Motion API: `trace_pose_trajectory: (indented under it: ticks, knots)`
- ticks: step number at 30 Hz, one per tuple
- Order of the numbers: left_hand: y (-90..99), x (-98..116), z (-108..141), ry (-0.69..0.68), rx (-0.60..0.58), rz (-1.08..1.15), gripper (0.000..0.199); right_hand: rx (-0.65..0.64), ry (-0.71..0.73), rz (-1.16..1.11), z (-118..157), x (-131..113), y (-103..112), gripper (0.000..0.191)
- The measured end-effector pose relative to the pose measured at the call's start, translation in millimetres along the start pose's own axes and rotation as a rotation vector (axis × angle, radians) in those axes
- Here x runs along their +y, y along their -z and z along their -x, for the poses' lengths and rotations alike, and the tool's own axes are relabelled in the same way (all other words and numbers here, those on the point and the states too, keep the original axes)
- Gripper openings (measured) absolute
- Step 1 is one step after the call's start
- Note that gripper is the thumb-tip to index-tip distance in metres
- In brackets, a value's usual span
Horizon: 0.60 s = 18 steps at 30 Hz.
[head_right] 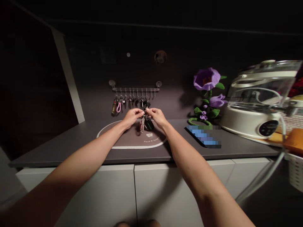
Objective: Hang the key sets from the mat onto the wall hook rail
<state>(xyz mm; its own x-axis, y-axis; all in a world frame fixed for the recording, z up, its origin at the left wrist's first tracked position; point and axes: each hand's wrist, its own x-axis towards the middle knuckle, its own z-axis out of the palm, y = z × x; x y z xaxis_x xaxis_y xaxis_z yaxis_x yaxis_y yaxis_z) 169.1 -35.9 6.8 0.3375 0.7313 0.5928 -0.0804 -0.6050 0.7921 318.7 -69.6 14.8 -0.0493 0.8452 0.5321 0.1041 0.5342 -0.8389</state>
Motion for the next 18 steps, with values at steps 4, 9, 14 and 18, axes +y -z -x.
trace_pose_trajectory:
  ticks: [4,9,14,18]
  knots:
    - [-0.3,0.5,0.0,0.047,0.05,0.08,0.021,-0.036,-0.052,-0.11,3.0,-3.0,-3.0,0.039]
    - [1.2,-1.7,-2.9,0.061,0.108,0.17,0.02,-0.047,-0.106,-0.131,5.7,-3.5,-5.1,0.038]
    - [2.5,-5.0,-4.6,0.083,0.12,0.259,0.023,-0.046,-0.126,-0.134,5.4,-0.9,-6.2,0.037]
    - [1.9,-5.4,-4.2,0.075,0.116,0.316,0.028,0.012,-0.091,-0.09,4.3,0.6,-4.6,0.035]
